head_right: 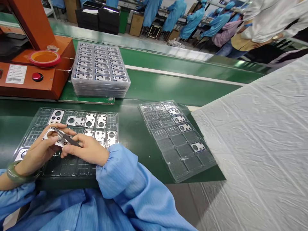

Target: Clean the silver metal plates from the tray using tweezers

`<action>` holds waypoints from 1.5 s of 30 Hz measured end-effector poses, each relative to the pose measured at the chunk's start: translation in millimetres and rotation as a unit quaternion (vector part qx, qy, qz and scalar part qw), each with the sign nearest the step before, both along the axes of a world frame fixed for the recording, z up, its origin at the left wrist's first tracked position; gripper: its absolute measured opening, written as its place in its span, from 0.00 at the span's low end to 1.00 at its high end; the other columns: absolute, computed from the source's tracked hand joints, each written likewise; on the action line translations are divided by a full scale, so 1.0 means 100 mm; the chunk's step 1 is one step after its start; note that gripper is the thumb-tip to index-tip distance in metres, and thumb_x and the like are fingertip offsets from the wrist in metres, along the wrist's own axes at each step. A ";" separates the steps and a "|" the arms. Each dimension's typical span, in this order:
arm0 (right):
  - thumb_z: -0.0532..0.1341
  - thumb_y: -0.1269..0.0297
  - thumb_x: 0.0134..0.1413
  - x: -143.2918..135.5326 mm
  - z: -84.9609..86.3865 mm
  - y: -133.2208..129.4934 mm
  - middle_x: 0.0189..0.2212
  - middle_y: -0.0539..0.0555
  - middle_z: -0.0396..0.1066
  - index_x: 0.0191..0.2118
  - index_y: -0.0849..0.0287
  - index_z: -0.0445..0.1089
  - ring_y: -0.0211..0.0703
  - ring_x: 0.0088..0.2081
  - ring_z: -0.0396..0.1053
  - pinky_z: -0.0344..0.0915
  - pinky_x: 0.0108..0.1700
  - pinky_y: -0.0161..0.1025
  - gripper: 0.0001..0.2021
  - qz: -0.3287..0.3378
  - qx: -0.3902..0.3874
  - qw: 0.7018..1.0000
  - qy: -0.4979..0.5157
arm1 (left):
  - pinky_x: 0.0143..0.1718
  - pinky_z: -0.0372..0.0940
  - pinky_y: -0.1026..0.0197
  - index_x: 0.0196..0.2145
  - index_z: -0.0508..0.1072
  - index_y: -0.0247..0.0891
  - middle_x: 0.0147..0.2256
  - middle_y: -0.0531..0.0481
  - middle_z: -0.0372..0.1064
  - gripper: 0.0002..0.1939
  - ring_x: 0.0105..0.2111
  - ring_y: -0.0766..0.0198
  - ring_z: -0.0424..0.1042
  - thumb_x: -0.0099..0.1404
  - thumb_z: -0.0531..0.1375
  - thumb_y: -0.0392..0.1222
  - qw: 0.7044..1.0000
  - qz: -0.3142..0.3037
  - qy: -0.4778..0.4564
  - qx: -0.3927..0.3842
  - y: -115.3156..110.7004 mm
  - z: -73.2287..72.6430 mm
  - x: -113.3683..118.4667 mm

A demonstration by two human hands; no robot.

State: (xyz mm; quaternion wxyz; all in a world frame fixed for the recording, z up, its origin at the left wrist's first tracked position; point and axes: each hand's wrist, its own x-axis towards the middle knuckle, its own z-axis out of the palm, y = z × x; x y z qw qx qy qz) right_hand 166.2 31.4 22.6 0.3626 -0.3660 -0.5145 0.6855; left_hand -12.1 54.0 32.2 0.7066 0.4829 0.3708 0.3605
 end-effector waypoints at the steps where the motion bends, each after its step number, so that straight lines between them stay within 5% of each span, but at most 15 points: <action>1: 0.62 0.55 0.57 0.00 0.02 -0.01 0.31 0.49 0.73 0.33 0.59 0.67 0.34 0.32 0.69 0.66 0.36 0.34 0.12 0.003 0.003 1.000 -0.006 | 0.25 0.70 0.60 0.51 0.60 0.41 0.49 0.42 0.69 0.16 0.25 0.66 0.72 0.66 0.55 0.43 1.000 -0.004 -0.006 0.004 0.01 -0.01 0.00; 6: 0.53 0.54 0.63 0.03 0.09 -0.02 0.29 0.48 0.72 0.32 0.60 0.67 0.24 0.13 0.52 0.51 0.14 0.28 0.16 0.046 -0.028 0.998 -0.026 | 0.25 0.69 0.62 0.49 0.61 0.40 0.47 0.44 0.69 0.13 0.27 0.67 0.71 0.67 0.53 0.42 0.998 -0.025 -0.035 0.042 0.02 -0.07 0.00; 10: 0.51 0.50 0.63 0.06 0.07 -0.01 0.10 0.39 0.54 0.34 0.61 0.67 0.27 0.09 0.45 0.45 0.11 0.27 0.19 0.071 -0.049 0.995 -0.043 | 0.29 0.68 0.63 0.46 0.62 0.38 0.44 0.44 0.70 0.11 0.32 0.64 0.72 0.67 0.54 0.41 0.997 -0.024 -0.038 0.067 0.04 -0.07 0.02; 20: 0.52 0.42 0.59 0.10 0.07 0.01 0.07 0.38 0.50 0.28 0.60 0.65 0.27 0.09 0.38 0.38 0.11 0.29 0.24 0.135 -0.172 0.974 0.066 | 0.28 0.67 0.62 0.46 0.60 0.39 0.48 0.41 0.67 0.10 0.26 0.69 0.70 0.68 0.53 0.43 0.988 -0.068 -0.098 0.094 0.04 -0.06 0.05; 33: 0.58 0.41 0.54 0.02 0.00 -0.02 0.22 0.45 0.60 0.32 0.59 0.64 0.25 0.14 0.46 0.42 0.15 0.31 0.23 0.094 -0.080 0.992 -0.005 | 0.24 0.67 0.64 0.43 0.60 0.37 0.45 0.41 0.69 0.11 0.23 0.71 0.69 0.69 0.52 0.47 0.989 -0.087 -0.084 0.085 0.06 -0.03 0.05; 37: 0.54 0.38 0.55 0.05 0.01 -0.01 0.17 0.42 0.57 0.30 0.58 0.64 0.27 0.13 0.45 0.46 0.17 0.33 0.25 0.110 -0.060 0.992 -0.016 | 0.21 0.66 0.66 0.43 0.60 0.37 0.43 0.42 0.70 0.10 0.22 0.71 0.69 0.69 0.52 0.46 0.989 -0.094 -0.089 0.069 0.07 -0.06 0.04; 42: 0.45 0.42 0.63 0.11 0.02 0.01 0.09 0.39 0.51 0.32 0.58 0.68 0.33 0.14 0.50 0.62 0.34 0.39 0.26 0.154 -0.006 0.987 -0.038 | 0.19 0.62 0.68 0.41 0.61 0.37 0.40 0.43 0.71 0.11 0.20 0.73 0.67 0.68 0.52 0.47 0.989 -0.105 -0.081 0.065 0.08 -0.04 0.04; 45: 0.43 0.42 0.64 0.15 0.02 0.03 0.08 0.39 0.51 0.34 0.59 0.70 0.32 0.12 0.46 0.58 0.26 0.36 0.28 0.185 -0.044 0.981 -0.043 | 0.19 0.62 0.69 0.40 0.61 0.37 0.40 0.44 0.71 0.12 0.20 0.73 0.67 0.68 0.51 0.50 0.990 -0.100 -0.066 0.067 0.08 -0.03 0.04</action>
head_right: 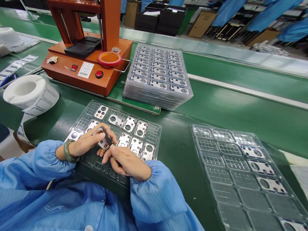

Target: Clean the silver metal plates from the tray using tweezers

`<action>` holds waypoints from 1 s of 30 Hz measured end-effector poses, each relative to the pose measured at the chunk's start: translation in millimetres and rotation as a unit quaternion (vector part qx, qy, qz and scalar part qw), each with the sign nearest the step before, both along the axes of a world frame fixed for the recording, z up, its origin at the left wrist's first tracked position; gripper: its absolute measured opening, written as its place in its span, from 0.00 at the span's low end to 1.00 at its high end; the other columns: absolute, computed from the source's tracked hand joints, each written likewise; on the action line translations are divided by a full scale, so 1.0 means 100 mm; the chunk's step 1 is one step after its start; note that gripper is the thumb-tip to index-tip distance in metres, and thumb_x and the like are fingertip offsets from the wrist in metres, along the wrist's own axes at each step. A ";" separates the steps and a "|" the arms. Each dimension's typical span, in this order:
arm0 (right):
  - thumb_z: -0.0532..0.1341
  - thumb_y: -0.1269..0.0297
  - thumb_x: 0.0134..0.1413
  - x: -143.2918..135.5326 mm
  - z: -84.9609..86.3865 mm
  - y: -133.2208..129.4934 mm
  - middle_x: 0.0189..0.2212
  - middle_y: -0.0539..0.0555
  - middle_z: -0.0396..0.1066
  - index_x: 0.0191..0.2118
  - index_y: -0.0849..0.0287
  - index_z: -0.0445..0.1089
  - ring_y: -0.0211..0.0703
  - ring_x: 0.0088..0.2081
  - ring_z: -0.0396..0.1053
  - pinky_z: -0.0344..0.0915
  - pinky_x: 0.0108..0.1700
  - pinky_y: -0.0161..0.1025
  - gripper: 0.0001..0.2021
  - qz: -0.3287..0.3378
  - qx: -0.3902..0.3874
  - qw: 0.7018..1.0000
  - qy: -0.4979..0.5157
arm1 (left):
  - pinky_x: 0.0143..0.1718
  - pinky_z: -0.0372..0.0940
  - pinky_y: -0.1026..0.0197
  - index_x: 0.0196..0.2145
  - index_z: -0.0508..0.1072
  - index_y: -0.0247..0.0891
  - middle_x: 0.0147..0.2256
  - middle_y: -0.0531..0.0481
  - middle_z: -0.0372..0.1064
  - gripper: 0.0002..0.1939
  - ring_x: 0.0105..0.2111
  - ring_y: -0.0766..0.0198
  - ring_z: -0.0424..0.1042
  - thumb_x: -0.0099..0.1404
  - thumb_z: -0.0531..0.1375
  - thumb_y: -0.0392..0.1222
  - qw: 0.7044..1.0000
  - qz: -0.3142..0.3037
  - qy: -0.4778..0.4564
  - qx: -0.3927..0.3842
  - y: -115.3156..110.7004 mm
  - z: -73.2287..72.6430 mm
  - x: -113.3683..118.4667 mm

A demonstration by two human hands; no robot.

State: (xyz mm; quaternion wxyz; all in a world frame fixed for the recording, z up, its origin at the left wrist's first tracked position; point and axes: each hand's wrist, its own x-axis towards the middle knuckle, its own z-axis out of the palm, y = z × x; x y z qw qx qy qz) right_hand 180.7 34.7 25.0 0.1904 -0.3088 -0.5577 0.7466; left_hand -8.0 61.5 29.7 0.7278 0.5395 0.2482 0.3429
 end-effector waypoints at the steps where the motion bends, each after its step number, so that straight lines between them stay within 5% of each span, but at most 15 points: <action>1: 0.43 0.41 0.63 0.01 0.00 0.01 0.08 0.39 0.51 0.34 0.60 0.70 0.31 0.11 0.45 0.55 0.22 0.35 0.29 0.008 -0.015 1.000 -0.001 | 0.19 0.62 0.69 0.40 0.61 0.37 0.39 0.45 0.71 0.13 0.20 0.73 0.66 0.69 0.51 0.50 1.000 0.003 0.006 0.003 0.00 0.00 0.00; 5: 0.43 0.38 0.61 0.00 0.01 0.00 0.08 0.38 0.49 0.32 0.59 0.67 0.31 0.10 0.41 0.44 0.15 0.32 0.29 0.010 -0.032 0.999 -0.005 | 0.19 0.62 0.69 0.40 0.61 0.38 0.32 0.49 0.69 0.14 0.19 0.73 0.66 0.69 0.50 0.52 0.999 0.015 0.027 0.027 -0.01 0.02 0.01; 8: 0.49 0.41 0.60 -0.04 0.00 -0.02 0.11 0.41 0.54 0.32 0.57 0.64 0.32 0.13 0.48 0.48 0.17 0.32 0.23 -0.086 0.058 0.989 -0.107 | 0.18 0.62 0.69 0.39 0.60 0.38 0.31 0.50 0.69 0.14 0.19 0.72 0.66 0.70 0.49 0.52 0.997 0.048 0.056 0.038 0.00 0.02 0.02; 11: 0.58 0.49 0.57 -0.08 -0.03 -0.06 0.21 0.49 0.67 0.33 0.56 0.66 0.37 0.22 0.63 0.58 0.26 0.35 0.15 -0.258 0.264 0.894 -0.253 | 0.18 0.62 0.69 0.39 0.59 0.38 0.39 0.47 0.70 0.13 0.19 0.74 0.67 0.70 0.49 0.51 0.990 0.105 0.084 0.040 0.01 0.02 0.03; 13: 0.58 0.53 0.58 -0.09 -0.05 -0.07 0.26 0.52 0.70 0.35 0.56 0.68 0.41 0.26 0.66 0.60 0.31 0.38 0.11 -0.292 0.355 0.842 -0.281 | 0.18 0.63 0.70 0.39 0.59 0.38 0.40 0.47 0.70 0.12 0.19 0.75 0.67 0.70 0.49 0.51 0.990 0.115 0.078 0.038 0.02 0.01 0.04; 14: 0.57 0.54 0.60 -0.09 -0.06 -0.08 0.26 0.52 0.71 0.36 0.56 0.69 0.41 0.26 0.67 0.60 0.31 0.38 0.11 -0.284 0.373 0.839 -0.276 | 0.18 0.63 0.70 0.39 0.58 0.38 0.41 0.47 0.70 0.12 0.19 0.75 0.67 0.70 0.49 0.51 0.991 0.111 0.070 0.035 0.03 0.01 0.04; 24: 0.56 0.51 0.60 -0.09 -0.06 -0.06 0.20 0.45 0.62 0.35 0.56 0.65 0.36 0.21 0.58 0.56 0.25 0.35 0.13 -0.239 0.202 0.937 -0.153 | 0.19 0.67 0.67 0.39 0.57 0.38 0.42 0.46 0.69 0.12 0.20 0.74 0.69 0.70 0.50 0.51 0.996 0.076 0.023 0.033 0.02 0.03 0.04; 30: 0.56 0.42 0.56 -0.08 -0.04 -0.03 0.16 0.43 0.57 0.31 0.56 0.63 0.34 0.18 0.53 0.52 0.23 0.35 0.20 -0.206 0.116 0.966 -0.102 | 0.19 0.67 0.68 0.40 0.57 0.38 0.41 0.46 0.69 0.12 0.20 0.73 0.69 0.70 0.50 0.51 0.998 0.061 -0.014 0.019 0.02 0.00 0.04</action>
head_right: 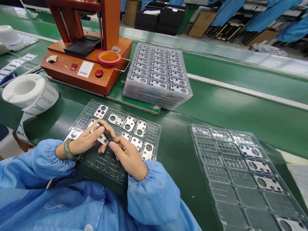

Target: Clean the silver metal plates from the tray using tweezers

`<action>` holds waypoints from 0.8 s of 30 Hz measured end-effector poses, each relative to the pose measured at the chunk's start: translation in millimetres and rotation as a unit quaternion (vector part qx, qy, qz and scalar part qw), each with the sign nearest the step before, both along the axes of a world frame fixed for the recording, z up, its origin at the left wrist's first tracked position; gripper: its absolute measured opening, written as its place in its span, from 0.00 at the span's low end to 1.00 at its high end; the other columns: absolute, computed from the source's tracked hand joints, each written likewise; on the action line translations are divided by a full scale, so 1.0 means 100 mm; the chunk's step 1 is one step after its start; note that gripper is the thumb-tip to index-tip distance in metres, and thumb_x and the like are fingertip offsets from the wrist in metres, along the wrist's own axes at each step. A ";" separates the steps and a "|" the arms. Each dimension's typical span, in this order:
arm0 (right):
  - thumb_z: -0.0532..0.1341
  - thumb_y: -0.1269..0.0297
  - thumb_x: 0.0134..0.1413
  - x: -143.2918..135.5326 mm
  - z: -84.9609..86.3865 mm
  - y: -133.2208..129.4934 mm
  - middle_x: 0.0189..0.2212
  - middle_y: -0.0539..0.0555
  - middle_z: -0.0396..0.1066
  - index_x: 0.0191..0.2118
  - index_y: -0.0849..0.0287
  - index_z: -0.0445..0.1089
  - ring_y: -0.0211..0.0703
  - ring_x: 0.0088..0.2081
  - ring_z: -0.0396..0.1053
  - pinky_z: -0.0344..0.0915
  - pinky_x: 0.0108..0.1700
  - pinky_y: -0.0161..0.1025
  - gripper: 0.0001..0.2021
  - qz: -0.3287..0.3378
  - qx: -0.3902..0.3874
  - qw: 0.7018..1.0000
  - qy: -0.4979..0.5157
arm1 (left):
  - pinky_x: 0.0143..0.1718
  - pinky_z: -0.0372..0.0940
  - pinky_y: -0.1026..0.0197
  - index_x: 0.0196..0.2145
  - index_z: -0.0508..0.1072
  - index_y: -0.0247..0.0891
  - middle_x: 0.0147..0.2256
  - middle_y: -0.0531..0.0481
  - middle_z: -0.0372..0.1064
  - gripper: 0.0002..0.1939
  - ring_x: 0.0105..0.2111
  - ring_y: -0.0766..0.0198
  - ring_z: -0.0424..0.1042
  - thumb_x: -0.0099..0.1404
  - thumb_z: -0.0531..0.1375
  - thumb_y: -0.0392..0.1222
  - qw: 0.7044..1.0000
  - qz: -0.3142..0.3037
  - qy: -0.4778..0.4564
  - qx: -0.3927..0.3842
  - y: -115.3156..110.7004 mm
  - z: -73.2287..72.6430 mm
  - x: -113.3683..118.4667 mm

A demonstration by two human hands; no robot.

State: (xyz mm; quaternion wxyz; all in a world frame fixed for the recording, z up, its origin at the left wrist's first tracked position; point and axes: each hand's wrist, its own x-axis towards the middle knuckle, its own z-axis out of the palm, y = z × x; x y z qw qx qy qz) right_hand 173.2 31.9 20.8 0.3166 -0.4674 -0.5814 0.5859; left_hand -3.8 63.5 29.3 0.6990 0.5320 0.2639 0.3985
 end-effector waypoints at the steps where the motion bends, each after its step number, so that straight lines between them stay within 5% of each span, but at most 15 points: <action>1: 0.56 0.41 0.56 0.00 0.00 0.00 0.16 0.43 0.56 0.30 0.57 0.63 0.34 0.18 0.52 0.51 0.22 0.35 0.21 0.001 -0.006 1.000 0.004 | 0.19 0.67 0.68 0.40 0.58 0.38 0.41 0.46 0.69 0.12 0.20 0.73 0.70 0.70 0.50 0.51 1.000 -0.006 -0.008 -0.004 0.00 0.00 0.00; 10: 0.59 0.40 0.52 0.01 0.02 0.01 0.13 0.42 0.53 0.30 0.59 0.67 0.31 0.17 0.48 0.44 0.19 0.33 0.23 -0.002 -0.046 0.997 0.055 | 0.18 0.66 0.68 0.40 0.58 0.38 0.42 0.46 0.69 0.13 0.20 0.73 0.70 0.69 0.51 0.51 0.998 -0.044 -0.044 -0.027 0.02 -0.04 -0.01; 18: 0.57 0.42 0.55 0.07 0.08 0.05 0.09 0.39 0.46 0.26 0.61 0.68 0.29 0.13 0.37 0.35 0.16 0.33 0.24 0.006 -0.148 0.981 0.126 | 0.19 0.66 0.69 0.42 0.58 0.37 0.26 0.54 0.67 0.13 0.19 0.70 0.69 0.70 0.49 0.51 0.998 -0.059 -0.016 -0.012 0.01 -0.02 -0.01; 24: 0.56 0.42 0.56 0.11 0.08 0.08 0.08 0.38 0.44 0.29 0.61 0.69 0.28 0.12 0.35 0.33 0.15 0.33 0.23 0.057 -0.198 0.966 0.157 | 0.18 0.66 0.68 0.41 0.59 0.37 0.37 0.47 0.70 0.14 0.20 0.72 0.70 0.69 0.50 0.52 0.998 -0.049 -0.002 -0.036 0.01 -0.02 -0.01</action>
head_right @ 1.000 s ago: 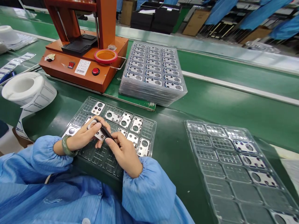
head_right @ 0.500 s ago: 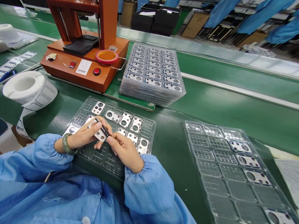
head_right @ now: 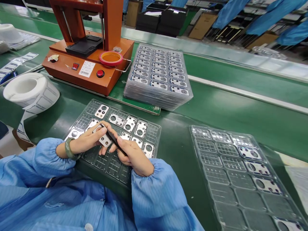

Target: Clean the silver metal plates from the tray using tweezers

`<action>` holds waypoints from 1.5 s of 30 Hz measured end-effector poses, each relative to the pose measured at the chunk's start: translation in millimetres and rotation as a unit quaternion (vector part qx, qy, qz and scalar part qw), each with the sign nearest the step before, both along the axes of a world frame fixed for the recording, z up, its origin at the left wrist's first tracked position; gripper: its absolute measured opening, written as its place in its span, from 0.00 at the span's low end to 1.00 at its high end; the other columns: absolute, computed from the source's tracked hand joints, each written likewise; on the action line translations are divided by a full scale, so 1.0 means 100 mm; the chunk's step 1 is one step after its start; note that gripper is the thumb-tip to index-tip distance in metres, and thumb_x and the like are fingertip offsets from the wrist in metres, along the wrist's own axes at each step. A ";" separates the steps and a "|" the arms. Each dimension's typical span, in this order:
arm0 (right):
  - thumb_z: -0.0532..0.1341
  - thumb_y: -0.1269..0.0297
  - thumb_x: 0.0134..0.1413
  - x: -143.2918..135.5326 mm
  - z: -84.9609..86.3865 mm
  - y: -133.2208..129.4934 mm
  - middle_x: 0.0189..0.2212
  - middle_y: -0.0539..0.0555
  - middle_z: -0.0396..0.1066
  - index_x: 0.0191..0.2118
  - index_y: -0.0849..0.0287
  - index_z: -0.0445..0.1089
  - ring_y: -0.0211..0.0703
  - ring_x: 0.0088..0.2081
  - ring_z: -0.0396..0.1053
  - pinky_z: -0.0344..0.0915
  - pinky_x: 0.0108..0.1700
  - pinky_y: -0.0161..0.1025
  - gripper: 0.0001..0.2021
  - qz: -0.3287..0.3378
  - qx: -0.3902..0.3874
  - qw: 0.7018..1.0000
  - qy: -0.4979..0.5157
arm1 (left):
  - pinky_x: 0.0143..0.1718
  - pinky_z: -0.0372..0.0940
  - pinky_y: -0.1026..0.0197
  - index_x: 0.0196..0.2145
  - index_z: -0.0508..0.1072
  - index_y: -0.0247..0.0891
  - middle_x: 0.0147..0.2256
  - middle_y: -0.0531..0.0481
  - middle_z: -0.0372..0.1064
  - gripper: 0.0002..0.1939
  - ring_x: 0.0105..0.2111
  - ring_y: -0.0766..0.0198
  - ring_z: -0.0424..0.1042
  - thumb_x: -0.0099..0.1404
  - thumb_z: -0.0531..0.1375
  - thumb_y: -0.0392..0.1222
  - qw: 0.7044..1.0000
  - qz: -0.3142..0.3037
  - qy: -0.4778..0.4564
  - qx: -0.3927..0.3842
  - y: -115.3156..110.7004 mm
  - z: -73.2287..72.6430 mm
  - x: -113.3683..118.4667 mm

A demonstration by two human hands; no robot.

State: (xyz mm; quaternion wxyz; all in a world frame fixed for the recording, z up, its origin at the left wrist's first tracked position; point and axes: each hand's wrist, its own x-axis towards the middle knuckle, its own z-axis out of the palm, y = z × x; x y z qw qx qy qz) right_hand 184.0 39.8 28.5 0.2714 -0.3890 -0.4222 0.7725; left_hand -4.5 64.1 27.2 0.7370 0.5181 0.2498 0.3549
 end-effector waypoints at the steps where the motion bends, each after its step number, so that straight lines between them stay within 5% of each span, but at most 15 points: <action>1: 0.55 0.42 0.57 -0.01 0.00 0.00 0.08 0.38 0.44 0.30 0.61 0.69 0.28 0.12 0.35 0.33 0.15 0.33 0.23 0.004 0.002 1.000 -0.001 | 0.17 0.66 0.68 0.41 0.59 0.37 0.37 0.47 0.70 0.14 0.19 0.72 0.70 0.69 0.50 0.52 1.000 -0.001 0.001 -0.005 0.00 0.00 0.00; 5: 0.54 0.41 0.57 -0.05 -0.03 -0.01 0.11 0.39 0.49 0.34 0.59 0.67 0.29 0.14 0.40 0.39 0.17 0.32 0.23 -0.050 0.060 0.994 -0.071 | 0.16 0.66 0.68 0.41 0.59 0.38 0.36 0.48 0.71 0.14 0.18 0.71 0.70 0.69 0.51 0.52 0.999 0.023 0.002 -0.036 0.02 -0.02 -0.01; 10: 0.66 0.49 0.47 -0.04 -0.08 -0.03 0.17 0.40 0.54 0.39 0.57 0.65 0.32 0.20 0.52 0.51 0.24 0.33 0.19 -0.142 0.189 0.956 -0.176 | 0.14 0.64 0.69 0.42 0.60 0.38 0.26 0.54 0.70 0.15 0.16 0.68 0.70 0.68 0.52 0.53 0.997 0.039 0.012 -0.065 0.04 -0.02 -0.02; 16: 0.64 0.49 0.50 -0.02 -0.05 -0.06 0.20 0.46 0.63 0.32 0.57 0.66 0.36 0.23 0.59 0.57 0.27 0.36 0.16 -0.161 0.195 0.945 -0.208 | 0.15 0.65 0.68 0.42 0.60 0.37 0.17 0.56 0.66 0.17 0.16 0.66 0.70 0.68 0.50 0.55 0.997 0.021 0.024 -0.072 0.03 0.00 -0.01; 21: 0.62 0.45 0.50 0.00 -0.01 -0.04 0.17 0.45 0.60 0.26 0.58 0.64 0.33 0.20 0.56 0.53 0.23 0.34 0.20 -0.153 0.191 0.947 -0.207 | 0.16 0.68 0.65 0.43 0.60 0.36 0.24 0.54 0.70 0.19 0.17 0.66 0.72 0.66 0.54 0.55 0.996 0.046 0.038 -0.063 0.02 0.04 0.01; 26: 0.55 0.39 0.54 0.02 0.00 -0.01 0.11 0.41 0.50 0.27 0.59 0.66 0.30 0.15 0.45 0.44 0.17 0.32 0.25 -0.077 0.126 0.980 -0.133 | 0.16 0.66 0.66 0.44 0.60 0.35 0.18 0.56 0.66 0.21 0.15 0.66 0.70 0.67 0.50 0.57 0.997 -0.001 0.064 -0.044 0.00 0.06 -0.01; 32: 0.54 0.38 0.54 -0.01 0.03 -0.02 0.10 0.39 0.46 0.27 0.59 0.66 0.29 0.14 0.40 0.39 0.16 0.31 0.25 -0.048 0.058 0.988 -0.134 | 0.17 0.68 0.64 0.41 0.60 0.36 0.25 0.54 0.68 0.19 0.17 0.67 0.71 0.67 0.52 0.57 0.998 -0.007 0.051 -0.029 0.00 0.07 -0.02; 40: 0.64 0.42 0.46 -0.01 0.02 -0.02 0.20 0.45 0.60 0.29 0.57 0.64 0.34 0.23 0.56 0.54 0.25 0.33 0.22 -0.090 0.158 0.970 -0.163 | 0.16 0.66 0.67 0.40 0.60 0.36 0.19 0.56 0.66 0.19 0.16 0.67 0.70 0.67 0.52 0.57 0.998 -0.004 0.056 -0.027 0.01 0.07 -0.02; 45: 0.57 0.39 0.52 0.03 0.05 -0.02 0.15 0.43 0.53 0.26 0.58 0.66 0.32 0.19 0.49 0.46 0.21 0.33 0.24 -0.055 0.173 0.967 -0.177 | 0.17 0.67 0.67 0.42 0.60 0.36 0.20 0.55 0.67 0.20 0.17 0.67 0.70 0.66 0.52 0.57 0.998 -0.006 0.052 -0.035 0.00 0.06 -0.02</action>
